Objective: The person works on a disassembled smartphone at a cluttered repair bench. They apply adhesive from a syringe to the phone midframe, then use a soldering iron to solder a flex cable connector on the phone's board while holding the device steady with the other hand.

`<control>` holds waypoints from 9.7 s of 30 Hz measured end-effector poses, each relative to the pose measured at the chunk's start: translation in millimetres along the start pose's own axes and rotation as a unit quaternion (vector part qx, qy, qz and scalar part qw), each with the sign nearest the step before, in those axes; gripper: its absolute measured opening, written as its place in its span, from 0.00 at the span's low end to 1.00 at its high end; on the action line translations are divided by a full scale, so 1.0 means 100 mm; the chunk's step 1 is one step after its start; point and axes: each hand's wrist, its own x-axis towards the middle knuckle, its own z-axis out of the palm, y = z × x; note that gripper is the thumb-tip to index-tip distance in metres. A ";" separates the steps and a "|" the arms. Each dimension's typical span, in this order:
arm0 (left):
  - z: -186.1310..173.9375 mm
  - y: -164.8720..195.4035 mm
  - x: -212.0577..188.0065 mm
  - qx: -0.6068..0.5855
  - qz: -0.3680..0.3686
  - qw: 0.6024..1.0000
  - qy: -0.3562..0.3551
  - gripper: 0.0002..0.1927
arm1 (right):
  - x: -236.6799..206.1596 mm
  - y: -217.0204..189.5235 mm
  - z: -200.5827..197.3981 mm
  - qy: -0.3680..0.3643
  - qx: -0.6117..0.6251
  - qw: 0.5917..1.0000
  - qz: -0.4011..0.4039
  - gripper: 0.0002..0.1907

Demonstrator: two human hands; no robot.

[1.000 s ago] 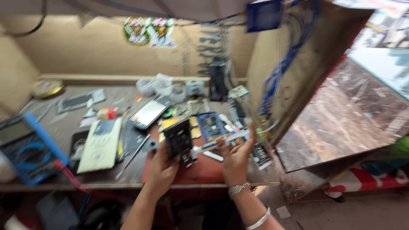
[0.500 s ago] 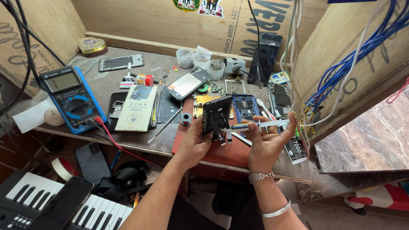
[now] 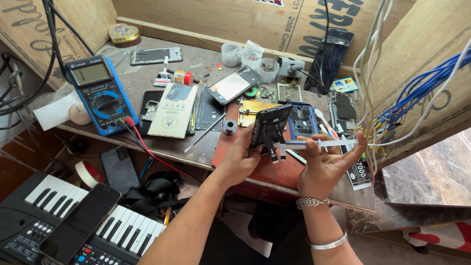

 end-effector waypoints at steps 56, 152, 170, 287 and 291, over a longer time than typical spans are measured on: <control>-0.05 0.01 -0.05 0.067 0.013 0.998 -0.007 0.35 | -0.08 0.04 0.02 0.011 0.038 0.999 0.006 0.47; 0.00 -0.11 -0.02 -0.004 0.022 1.000 -0.001 0.31 | 0.52 -0.74 -1.19 -0.342 -0.581 0.716 -0.181 0.20; -0.01 -0.12 -0.01 -0.007 0.013 1.000 -0.002 0.34 | 0.47 -0.95 -1.02 -0.323 -0.620 0.703 -0.135 0.22; -0.01 0.37 -0.06 -0.030 0.028 0.999 0.025 0.40 | 0.04 -0.20 -0.16 -0.207 -0.285 0.936 -0.021 0.17; -0.01 0.37 -0.06 -0.036 0.018 0.999 0.028 0.40 | 0.04 -0.19 -0.16 -0.207 -0.273 0.939 -0.009 0.17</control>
